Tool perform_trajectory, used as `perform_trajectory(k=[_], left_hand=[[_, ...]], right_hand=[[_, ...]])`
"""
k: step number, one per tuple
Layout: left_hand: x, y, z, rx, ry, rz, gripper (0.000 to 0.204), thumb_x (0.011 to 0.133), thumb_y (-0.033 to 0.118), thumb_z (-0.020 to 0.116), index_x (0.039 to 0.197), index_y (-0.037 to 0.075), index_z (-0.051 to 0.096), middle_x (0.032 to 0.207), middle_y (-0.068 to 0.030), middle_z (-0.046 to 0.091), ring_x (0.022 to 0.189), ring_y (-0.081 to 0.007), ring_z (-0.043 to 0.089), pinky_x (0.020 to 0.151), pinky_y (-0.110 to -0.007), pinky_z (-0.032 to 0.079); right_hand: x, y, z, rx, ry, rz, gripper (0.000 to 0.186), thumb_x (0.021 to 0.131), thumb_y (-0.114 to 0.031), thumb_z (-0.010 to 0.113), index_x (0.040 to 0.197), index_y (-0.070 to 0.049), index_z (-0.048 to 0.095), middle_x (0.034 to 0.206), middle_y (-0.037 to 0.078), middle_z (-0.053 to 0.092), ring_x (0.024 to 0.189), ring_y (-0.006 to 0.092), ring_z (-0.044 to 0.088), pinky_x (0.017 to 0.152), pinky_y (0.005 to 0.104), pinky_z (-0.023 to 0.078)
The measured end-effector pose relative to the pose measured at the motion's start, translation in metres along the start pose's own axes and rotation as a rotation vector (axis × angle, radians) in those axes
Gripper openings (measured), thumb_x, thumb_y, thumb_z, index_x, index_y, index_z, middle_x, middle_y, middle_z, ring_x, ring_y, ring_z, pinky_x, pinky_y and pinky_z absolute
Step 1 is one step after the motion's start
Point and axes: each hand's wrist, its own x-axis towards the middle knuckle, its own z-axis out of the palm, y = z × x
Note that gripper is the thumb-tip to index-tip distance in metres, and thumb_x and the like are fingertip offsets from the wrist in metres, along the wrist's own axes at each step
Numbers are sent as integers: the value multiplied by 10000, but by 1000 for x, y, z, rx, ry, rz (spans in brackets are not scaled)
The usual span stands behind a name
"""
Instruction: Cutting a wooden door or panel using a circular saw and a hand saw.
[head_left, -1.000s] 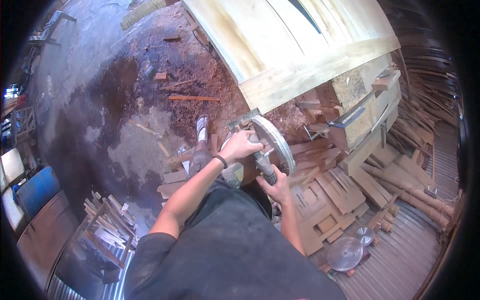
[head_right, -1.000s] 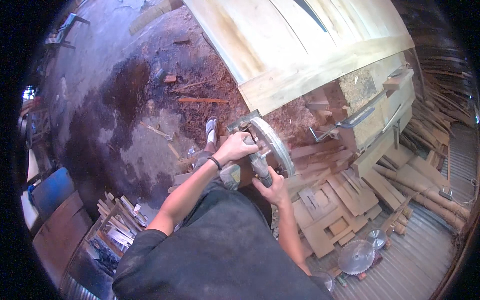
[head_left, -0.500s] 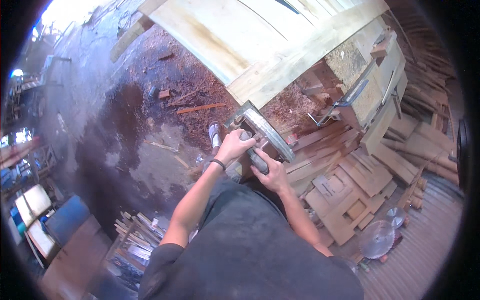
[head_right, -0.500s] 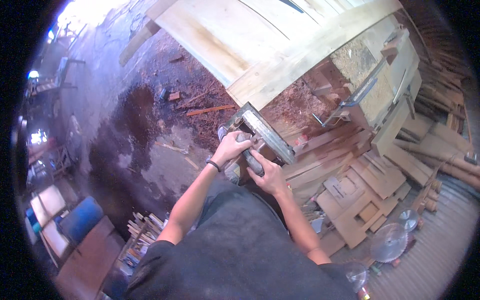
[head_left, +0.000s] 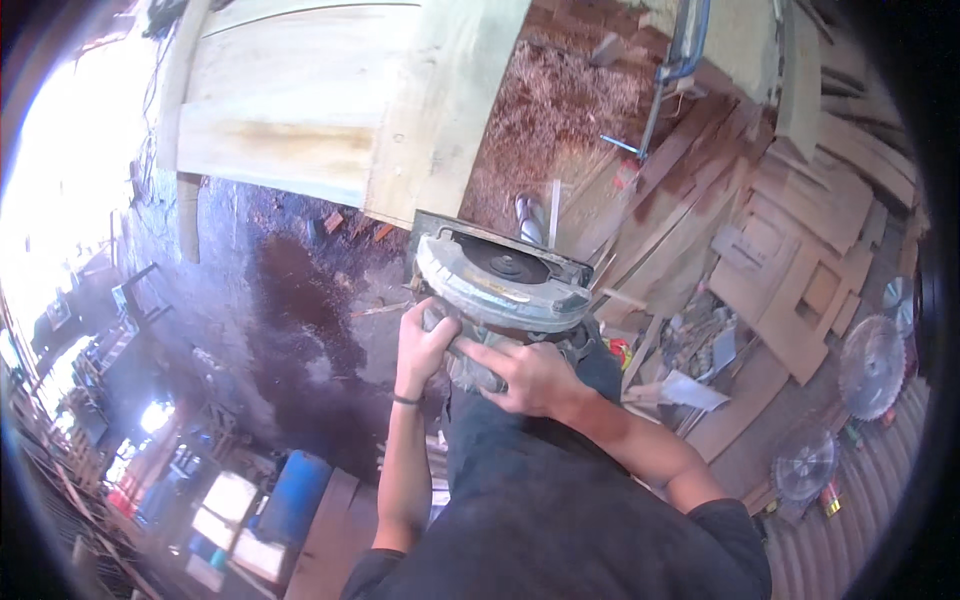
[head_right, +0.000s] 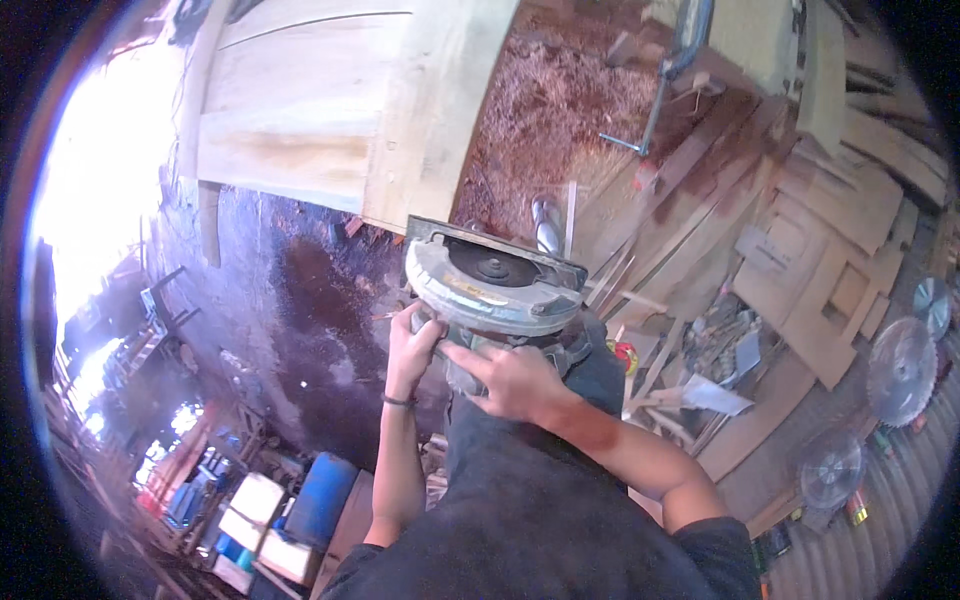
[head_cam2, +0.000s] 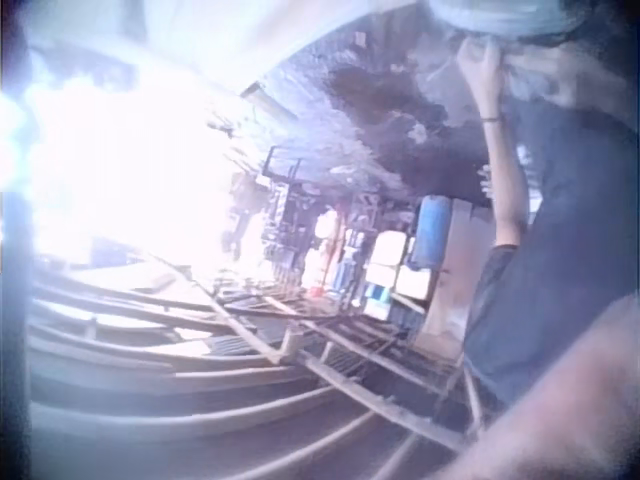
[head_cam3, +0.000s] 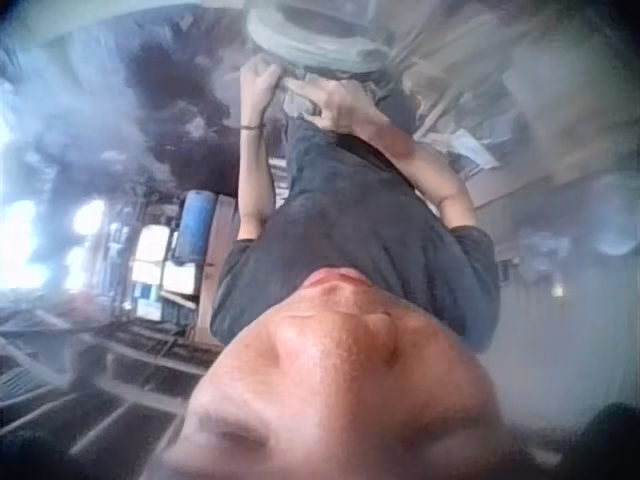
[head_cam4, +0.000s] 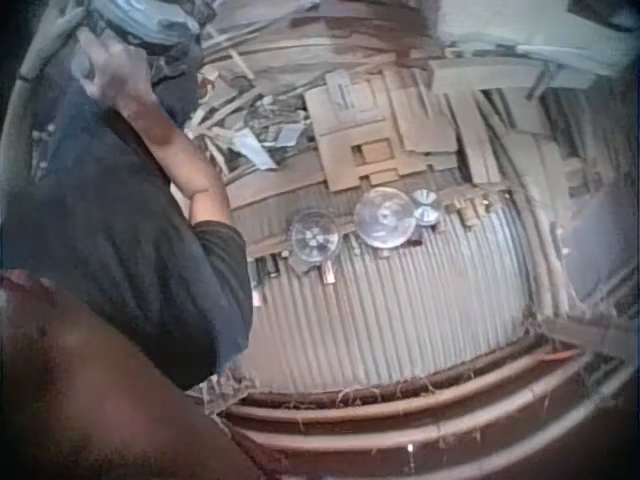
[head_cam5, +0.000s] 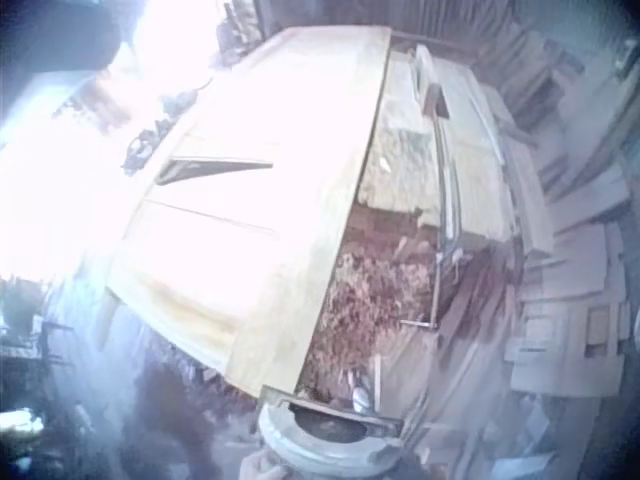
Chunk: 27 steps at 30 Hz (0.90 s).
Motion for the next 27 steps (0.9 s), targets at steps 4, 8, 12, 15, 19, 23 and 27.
perform_trajectory(k=[4,8,12,15,19,23,27], left_hand=[[-1,1,-5,-3,-8,-137,184,742,93,619,851,-52,651,735,-8,642,660,-80,554,602,-250,446],[-3,4,-3,2,-20,-170,204,743,87,611,881,-57,655,754,-20,653,669,-80,560,609,-244,449],[-4,-2,-5,-36,-19,-129,237,744,90,605,917,-60,666,794,-23,671,693,-79,571,629,-237,458],[-5,6,-1,-49,-31,-147,262,741,94,607,939,-64,672,814,-25,678,710,-80,579,640,-239,465],[-6,1,-2,-22,-40,-142,287,742,101,614,968,-64,675,824,-28,682,718,-75,582,642,-235,466],[-7,5,0,-9,-45,-182,265,755,93,609,962,-59,674,822,-26,682,721,-78,588,658,-240,477],[-6,8,1,-4,-45,-182,256,757,90,611,956,-58,675,829,-27,686,726,-82,594,669,-243,483]], right_hand=[[3,11,3,-12,73,-110,775,739,-298,779,1449,-227,479,1057,150,669,806,348,705,726,436,586],[3,9,-5,5,43,-96,753,745,-265,768,1444,-224,492,1097,129,665,809,331,711,717,425,592],[3,4,-12,31,-51,-49,716,765,-216,734,1441,-227,496,1070,117,673,796,324,709,692,424,589],[-2,4,-4,44,-16,-1,836,671,-171,777,1449,-256,484,1018,63,659,841,282,694,714,409,569],[-4,-1,-7,65,-98,64,834,670,-166,775,1447,-255,484,1019,62,657,844,279,693,715,404,573],[-4,5,-4,92,12,15,768,702,-157,750,1426,-258,512,1010,73,668,787,292,698,689,409,578],[-4,3,-9,120,-16,24,710,730,-161,736,1406,-258,539,1024,82,679,767,305,705,696,419,579]])
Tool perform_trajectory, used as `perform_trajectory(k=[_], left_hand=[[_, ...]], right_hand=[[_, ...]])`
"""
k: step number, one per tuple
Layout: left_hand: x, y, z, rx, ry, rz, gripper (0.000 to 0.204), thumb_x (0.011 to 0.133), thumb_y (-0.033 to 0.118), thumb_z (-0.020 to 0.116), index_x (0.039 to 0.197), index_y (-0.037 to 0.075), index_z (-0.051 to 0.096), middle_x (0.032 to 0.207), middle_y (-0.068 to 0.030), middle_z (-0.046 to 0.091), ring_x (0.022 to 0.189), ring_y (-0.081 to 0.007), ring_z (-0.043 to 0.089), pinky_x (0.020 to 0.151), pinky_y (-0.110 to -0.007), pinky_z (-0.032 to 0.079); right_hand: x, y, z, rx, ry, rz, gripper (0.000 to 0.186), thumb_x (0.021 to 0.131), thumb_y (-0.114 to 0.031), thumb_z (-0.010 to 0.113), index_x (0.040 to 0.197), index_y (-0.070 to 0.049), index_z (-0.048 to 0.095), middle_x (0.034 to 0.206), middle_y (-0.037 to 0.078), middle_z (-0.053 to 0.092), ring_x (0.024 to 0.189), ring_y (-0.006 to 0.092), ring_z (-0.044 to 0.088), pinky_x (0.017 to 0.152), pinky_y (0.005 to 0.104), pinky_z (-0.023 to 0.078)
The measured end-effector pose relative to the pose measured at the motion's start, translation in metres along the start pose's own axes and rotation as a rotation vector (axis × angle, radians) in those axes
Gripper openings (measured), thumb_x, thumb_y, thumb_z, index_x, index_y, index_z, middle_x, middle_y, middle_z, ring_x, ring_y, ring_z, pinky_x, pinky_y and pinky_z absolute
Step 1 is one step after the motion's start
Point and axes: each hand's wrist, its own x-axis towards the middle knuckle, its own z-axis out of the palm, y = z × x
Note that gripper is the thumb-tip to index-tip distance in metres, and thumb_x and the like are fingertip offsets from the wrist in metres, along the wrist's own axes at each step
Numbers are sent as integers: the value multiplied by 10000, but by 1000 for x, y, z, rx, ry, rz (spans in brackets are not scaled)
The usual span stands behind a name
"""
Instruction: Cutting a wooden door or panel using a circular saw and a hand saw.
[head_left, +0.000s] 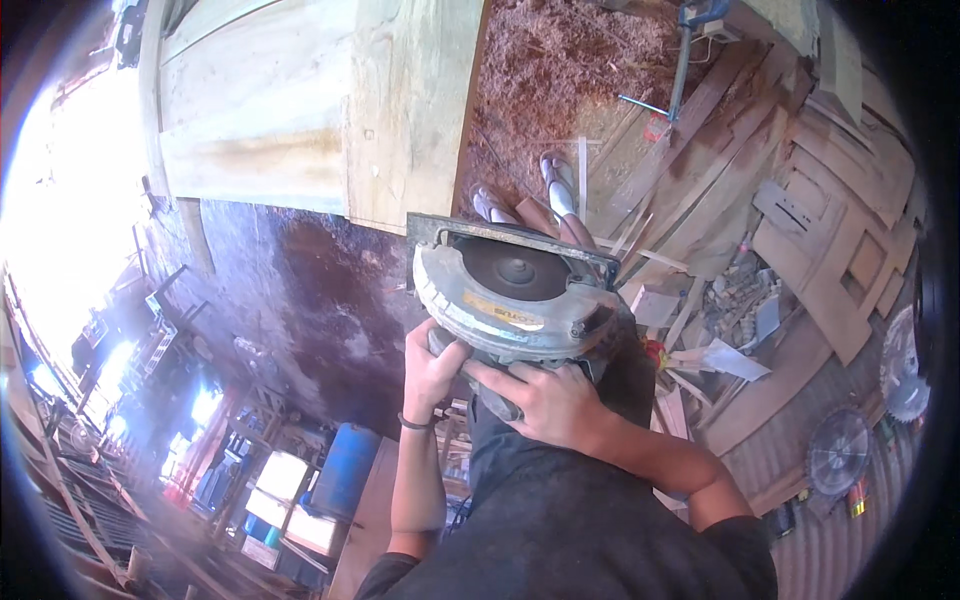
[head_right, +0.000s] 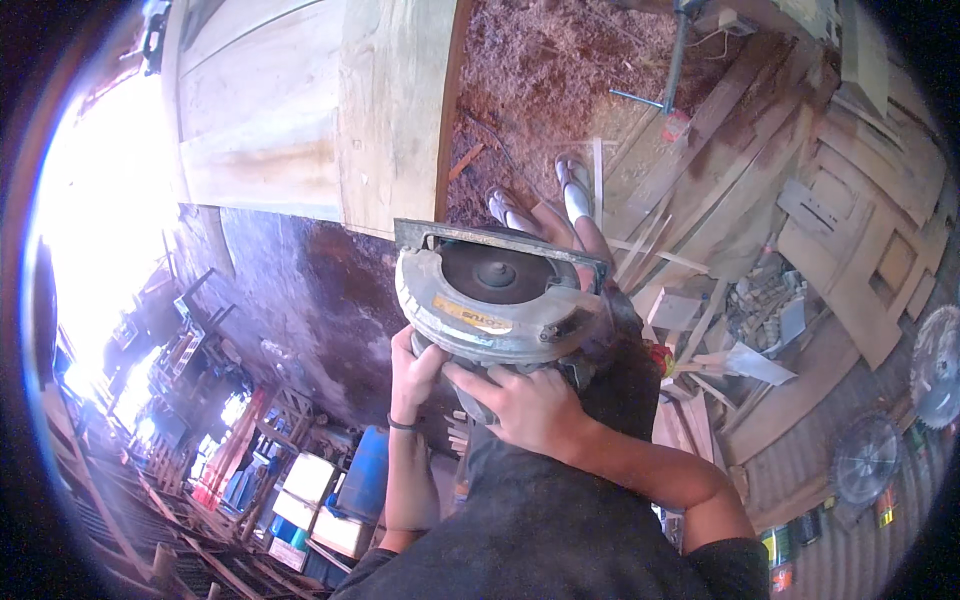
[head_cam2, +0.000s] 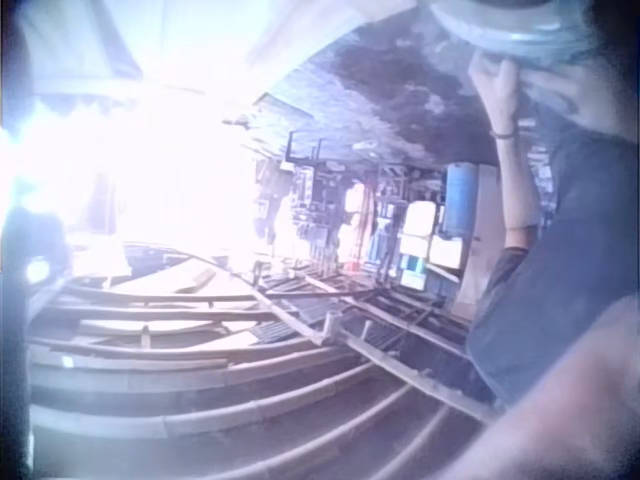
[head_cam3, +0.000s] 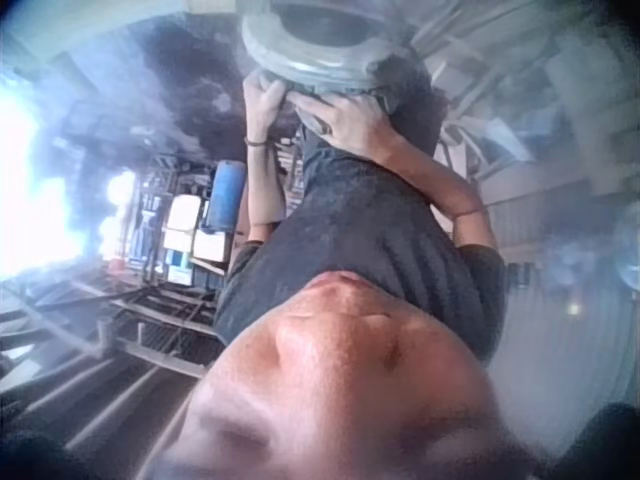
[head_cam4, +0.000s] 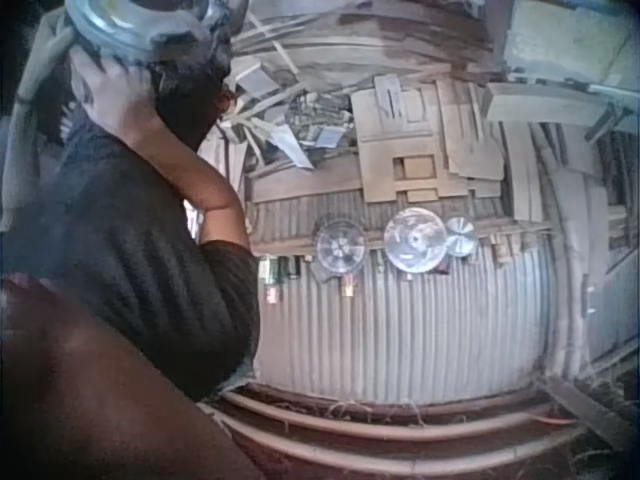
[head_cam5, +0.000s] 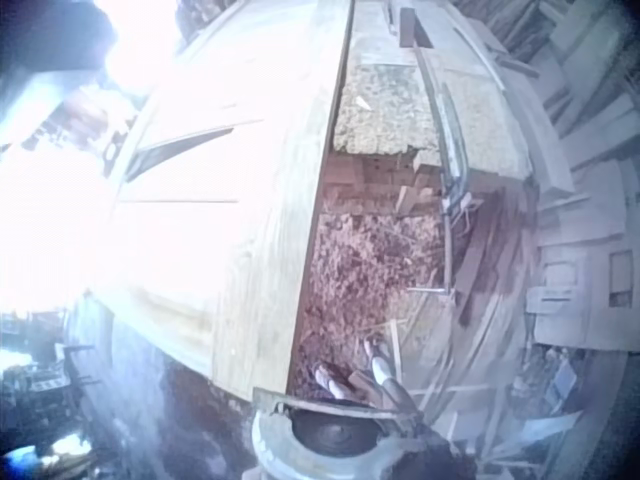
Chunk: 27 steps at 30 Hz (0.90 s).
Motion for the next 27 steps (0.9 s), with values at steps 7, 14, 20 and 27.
perform_trajectory(k=[7,14,20,27], left_hand=[[1,-2,1,3,-9,31,287,751,80,602,985,-73,664,845,-26,689,725,-81,592,669,-240,482],[0,2,-2,6,-8,-1,279,749,75,592,973,-74,664,841,-21,685,715,-75,584,652,-229,472],[2,-1,-6,1,-9,-12,287,744,81,591,973,-77,661,842,-25,681,715,-74,575,653,-225,466],[2,1,-6,-14,0,12,304,746,74,575,994,-84,656,857,-31,685,738,-77,581,675,-228,474]], right_hand=[[-1,7,8,13,54,-34,728,738,-163,736,1426,-262,520,987,87,675,797,313,704,728,419,582],[3,6,5,-15,64,-53,700,770,-185,715,1436,-252,511,944,131,684,811,322,707,735,437,580],[4,1,4,-24,34,-31,741,754,-210,743,1449,-256,490,978,120,673,870,318,695,769,440,566],[7,1,0,-6,22,-40,659,818,-198,680,1449,-242,496,946,149,693,783,329,710,701,437,586]])
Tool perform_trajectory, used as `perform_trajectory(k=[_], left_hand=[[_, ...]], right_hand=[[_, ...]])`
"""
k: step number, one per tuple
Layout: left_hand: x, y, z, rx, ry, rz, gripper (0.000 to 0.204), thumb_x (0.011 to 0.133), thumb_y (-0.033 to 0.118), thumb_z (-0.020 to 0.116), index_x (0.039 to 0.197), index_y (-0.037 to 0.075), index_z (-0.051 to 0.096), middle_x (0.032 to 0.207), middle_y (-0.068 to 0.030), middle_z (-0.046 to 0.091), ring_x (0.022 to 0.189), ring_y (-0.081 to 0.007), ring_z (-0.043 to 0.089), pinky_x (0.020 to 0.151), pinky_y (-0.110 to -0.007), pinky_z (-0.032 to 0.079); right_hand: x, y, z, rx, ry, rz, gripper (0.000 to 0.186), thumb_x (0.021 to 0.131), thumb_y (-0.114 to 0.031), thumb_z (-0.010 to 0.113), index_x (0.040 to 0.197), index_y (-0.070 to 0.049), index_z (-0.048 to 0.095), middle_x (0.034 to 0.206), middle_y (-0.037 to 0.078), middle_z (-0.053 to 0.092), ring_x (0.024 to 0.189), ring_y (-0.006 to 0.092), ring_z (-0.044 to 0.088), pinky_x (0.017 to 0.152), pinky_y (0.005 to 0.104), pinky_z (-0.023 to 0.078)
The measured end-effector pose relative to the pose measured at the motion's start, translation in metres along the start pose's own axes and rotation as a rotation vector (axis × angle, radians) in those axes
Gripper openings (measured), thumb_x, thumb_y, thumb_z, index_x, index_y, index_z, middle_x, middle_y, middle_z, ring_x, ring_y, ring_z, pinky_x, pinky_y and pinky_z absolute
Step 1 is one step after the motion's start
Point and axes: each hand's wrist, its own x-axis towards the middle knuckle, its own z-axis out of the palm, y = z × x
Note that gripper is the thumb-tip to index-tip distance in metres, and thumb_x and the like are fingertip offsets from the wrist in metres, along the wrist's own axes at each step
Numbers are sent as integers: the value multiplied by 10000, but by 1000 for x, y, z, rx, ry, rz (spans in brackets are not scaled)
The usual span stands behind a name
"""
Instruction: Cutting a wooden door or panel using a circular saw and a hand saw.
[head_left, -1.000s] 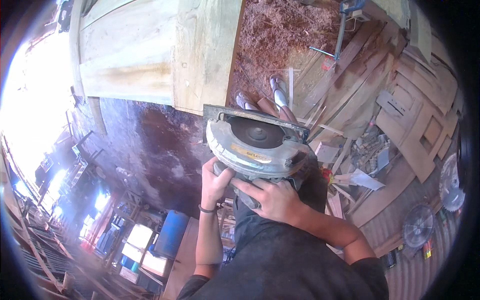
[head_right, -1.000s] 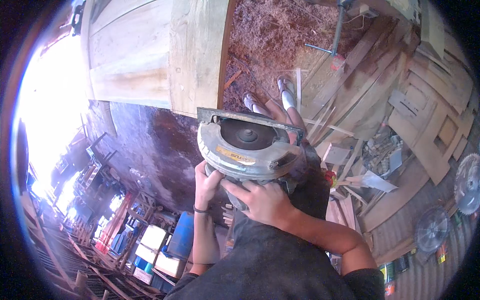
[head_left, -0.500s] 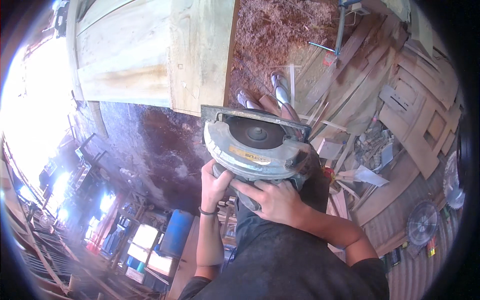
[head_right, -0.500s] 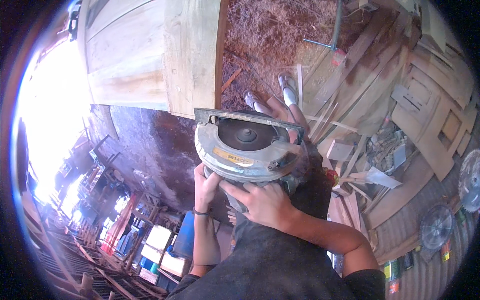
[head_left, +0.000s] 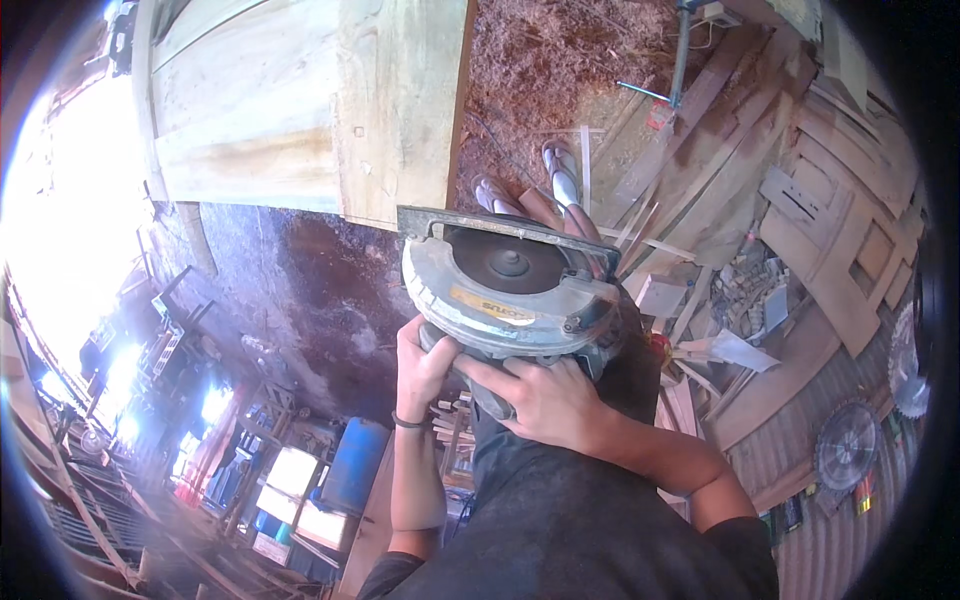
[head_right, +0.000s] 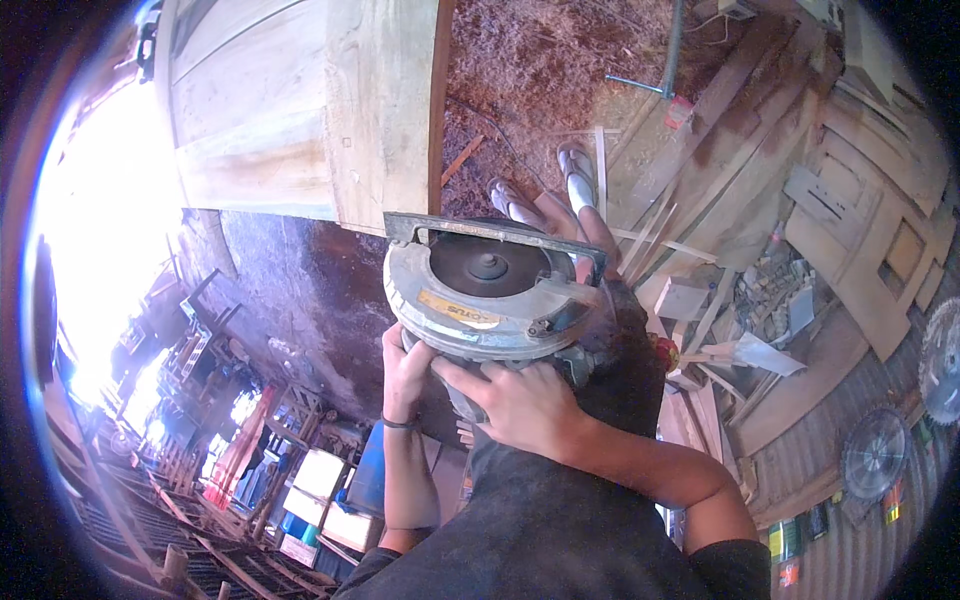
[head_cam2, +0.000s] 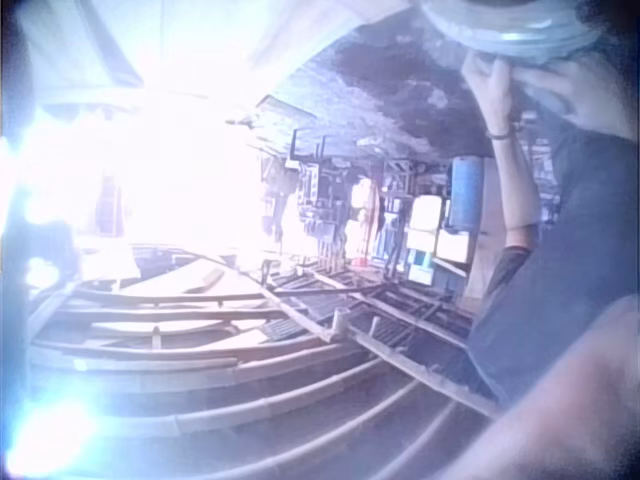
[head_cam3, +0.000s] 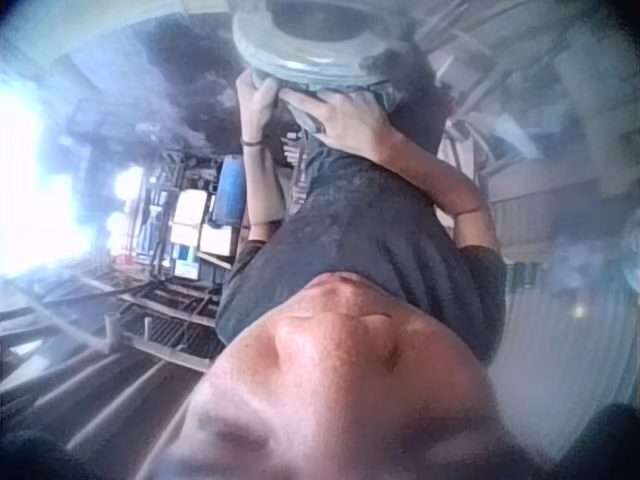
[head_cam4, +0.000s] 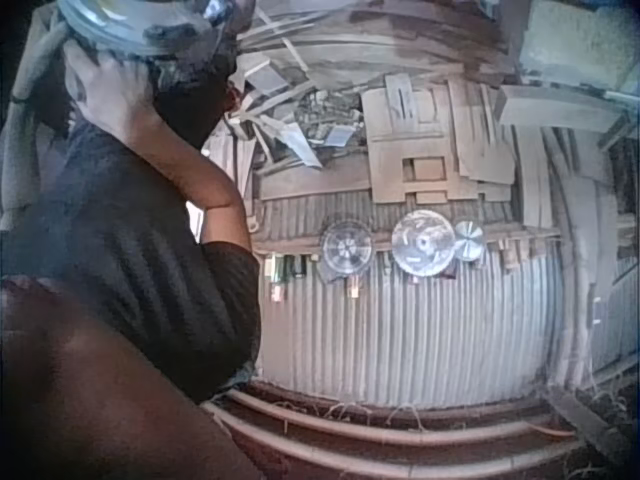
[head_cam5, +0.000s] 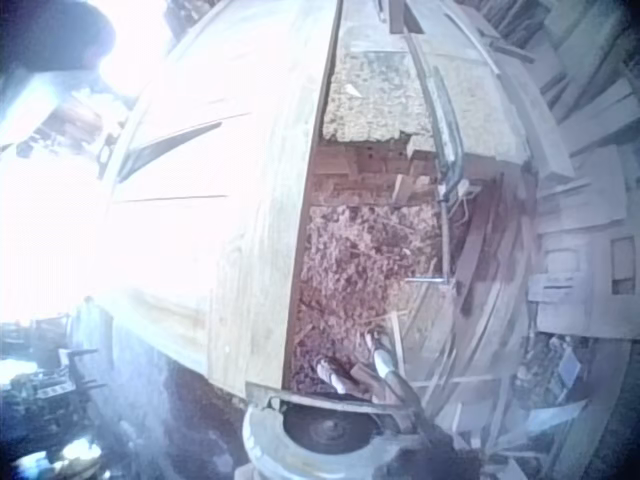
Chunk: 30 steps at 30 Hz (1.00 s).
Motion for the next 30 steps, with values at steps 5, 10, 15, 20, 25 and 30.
perform_trajectory(k=[5,10,15,20,25,30], left_hand=[[0,4,1,-26,-2,6,315,751,65,571,1015,-86,653,895,-42,694,781,-96,604,722,-240,489],[-1,6,0,-12,-8,9,316,750,61,569,1019,-84,654,897,-42,692,781,-93,601,724,-236,487],[1,3,-3,10,-16,12,314,748,65,567,1010,-84,656,881,-39,690,757,-87,591,696,-229,479],[0,2,-4,27,-1,0,310,746,68,565,1000,-84,658,858,-34,685,731,-81,579,669,-225,468],[0,2,-5,22,-5,2,311,754,68,570,1010,-85,659,888,-47,697,764,-90,598,701,-236,484],[1,2,-5,-4,-9,-6,312,760,72,589,1020,-87,656,915,-56,706,800,-100,617,735,-244,496]], right_hand=[[1,0,1,7,11,-2,657,818,-193,679,1448,-237,496,964,157,689,788,340,709,710,442,585],[1,-3,2,51,-59,74,807,717,-217,794,1457,-256,477,1016,126,660,956,335,673,845,454,542],[2,-3,2,48,-61,75,800,725,-216,784,1461,-252,473,1030,128,659,971,333,670,865,451,532],[2,-5,-1,75,-83,85,806,723,-212,782,1464,-253,469,1022,128,659,965,332,671,870,456,528],[4,-6,-1,87,-102,101,793,729,-198,769,1461,-253,472,984,125,663,936,330,677,853,454,533],[4,-6,1,69,-67,85,765,734,-179,751,1448,-254,487,968,125,662,908,330,680,807,440,548]])
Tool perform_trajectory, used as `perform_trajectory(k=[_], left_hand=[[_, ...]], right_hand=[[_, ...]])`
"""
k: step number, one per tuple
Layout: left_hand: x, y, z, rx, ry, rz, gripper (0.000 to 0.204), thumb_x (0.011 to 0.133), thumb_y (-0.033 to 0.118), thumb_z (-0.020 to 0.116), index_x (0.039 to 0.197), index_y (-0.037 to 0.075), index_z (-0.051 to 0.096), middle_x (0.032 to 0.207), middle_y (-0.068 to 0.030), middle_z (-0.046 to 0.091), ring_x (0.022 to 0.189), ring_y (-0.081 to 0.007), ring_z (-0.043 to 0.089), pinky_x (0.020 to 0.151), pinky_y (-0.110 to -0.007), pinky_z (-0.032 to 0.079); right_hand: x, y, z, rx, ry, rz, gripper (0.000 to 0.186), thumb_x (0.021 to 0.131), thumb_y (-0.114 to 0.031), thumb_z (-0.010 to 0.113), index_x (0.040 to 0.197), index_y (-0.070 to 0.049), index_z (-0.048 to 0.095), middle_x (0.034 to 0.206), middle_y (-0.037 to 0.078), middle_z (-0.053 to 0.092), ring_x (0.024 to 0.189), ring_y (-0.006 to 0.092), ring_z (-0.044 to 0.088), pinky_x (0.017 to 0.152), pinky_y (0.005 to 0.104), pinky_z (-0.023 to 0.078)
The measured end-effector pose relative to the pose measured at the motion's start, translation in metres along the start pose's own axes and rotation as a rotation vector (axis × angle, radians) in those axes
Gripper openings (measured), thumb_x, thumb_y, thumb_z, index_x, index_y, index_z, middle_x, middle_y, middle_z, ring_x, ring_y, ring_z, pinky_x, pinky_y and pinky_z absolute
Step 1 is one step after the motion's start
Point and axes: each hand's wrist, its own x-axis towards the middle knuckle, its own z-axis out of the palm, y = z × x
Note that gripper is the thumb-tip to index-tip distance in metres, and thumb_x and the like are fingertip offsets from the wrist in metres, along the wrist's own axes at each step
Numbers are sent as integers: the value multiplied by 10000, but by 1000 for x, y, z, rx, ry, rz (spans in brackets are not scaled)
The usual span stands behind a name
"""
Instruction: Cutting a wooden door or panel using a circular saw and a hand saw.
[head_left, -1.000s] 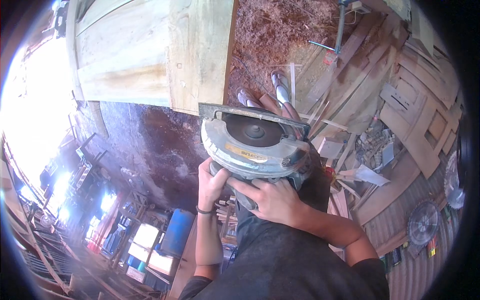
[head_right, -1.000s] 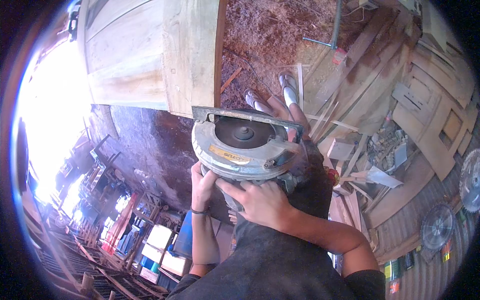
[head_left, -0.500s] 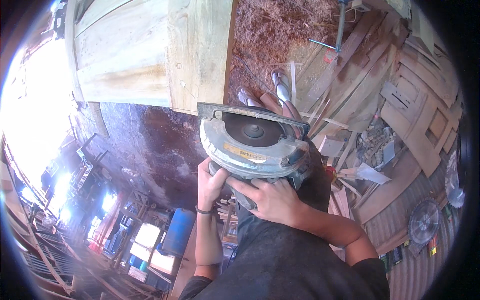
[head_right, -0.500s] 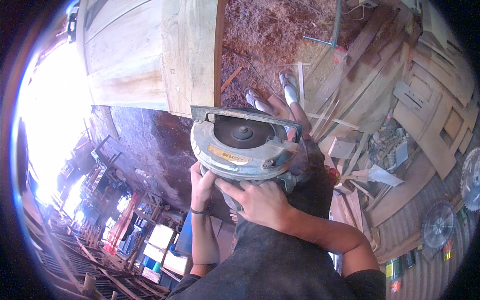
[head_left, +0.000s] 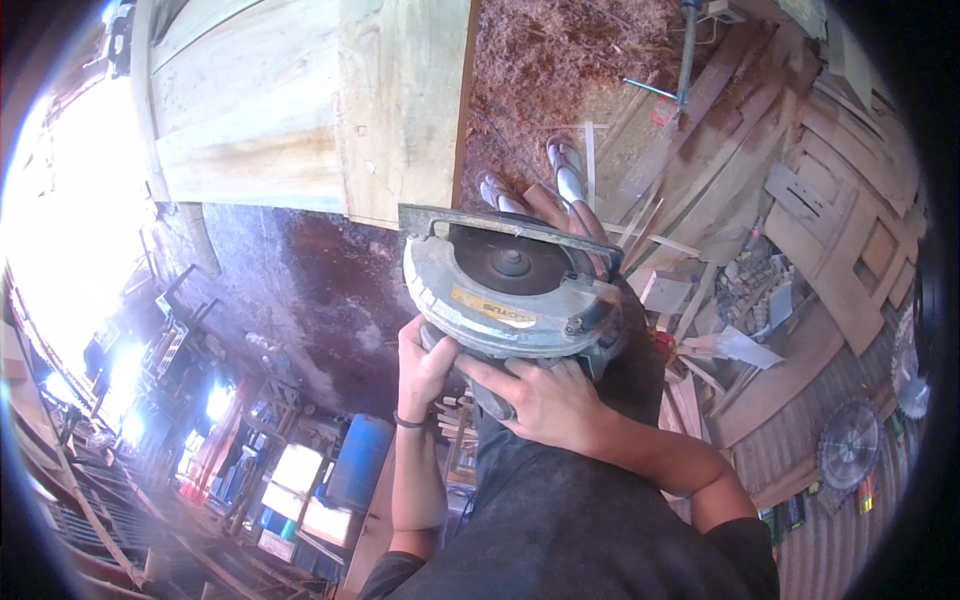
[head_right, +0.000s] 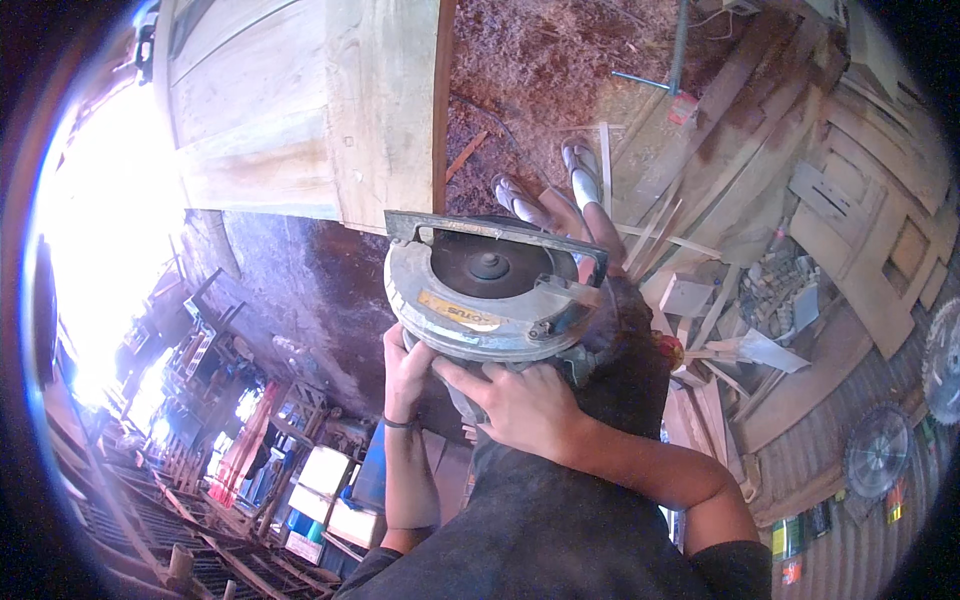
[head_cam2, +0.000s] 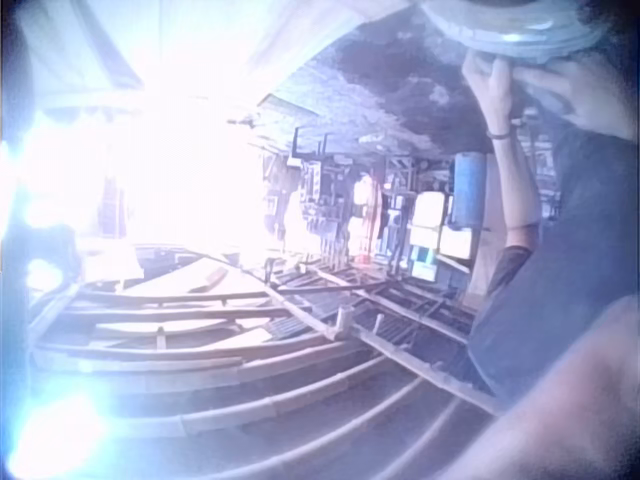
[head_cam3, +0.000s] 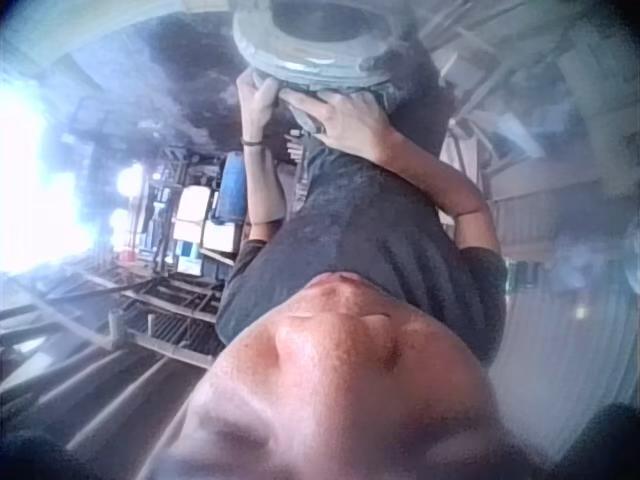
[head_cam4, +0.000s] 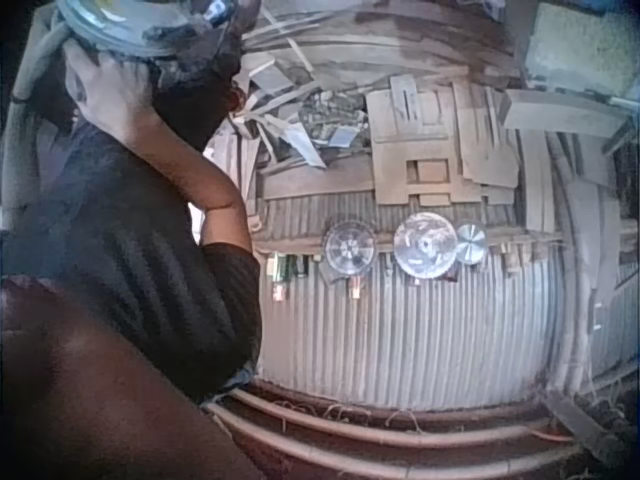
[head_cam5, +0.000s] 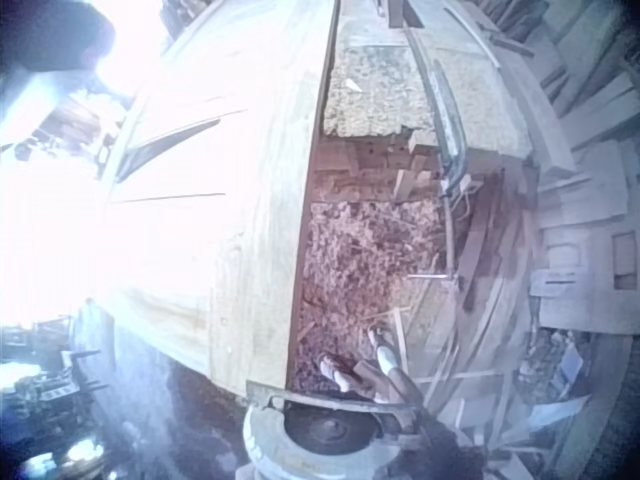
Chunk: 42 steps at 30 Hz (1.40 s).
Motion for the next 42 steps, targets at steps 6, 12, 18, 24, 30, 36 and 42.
perform_trajectory(k=[6,12,18,24,30,36,42], left_hand=[[0,0,-2,1,-13,-14,313,760,71,596,1025,-86,654,925,-61,706,815,-104,622,751,-248,499],[0,1,-4,-4,-37,5,310,769,68,597,1033,-86,651,936,-58,705,821,-104,622,753,-246,498],[-1,2,-5,-9,-24,-3,304,787,60,594,1046,-89,650,956,-63,708,842,-111,631,773,-250,502],[-1,2,-7,-2,-19,3,310,784,60,592,1050,-88,651,955,-63,708,841,-111,632,770,-251,503],[3,-1,-1,-38,2,17,287,785,80,594,1017,-77,657,873,-24,678,733,-77,577,651,-236,465],[4,-6,-12,36,17,55,191,830,127,609,919,-37,649,684,8,610,509,-43,485,456,-215,361],[15,-13,-10,-12,-22,111,165,856,150,614,894,-7,646,633,24,570,458,-39,453,409,-219,326]], right_hand=[[0,1,2,-44,20,-13,775,727,-190,763,1447,-262,485,982,111,659,909,320,682,817,442,548],[1,-1,1,-30,-16,12,774,729,-206,769,1446,-268,486,975,105,659,900,319,684,821,443,548],[2,1,3,-41,62,-70,689,797,-260,728,1446,-233,497,888,160,690,750,340,709,680,449,581],[4,-3,3,7,-21,11,754,729,-168,745,1437,-248,499,968,136,667,891,338,687,814,455,545],[2,2,5,40,8,20,721,761,-211,741,1437,-260,497,1125,146,666,985,359,673,848,471,544],[5,3,15,13,-4,20,712,793,-254,728,1456,-276,468,1244,163,635,1114,368,631,903,496,521],[9,-1,11,-11,26,18,723,777,-255,742,1446,-299,473,1001,195,706,900,399,693,810,510,549]])
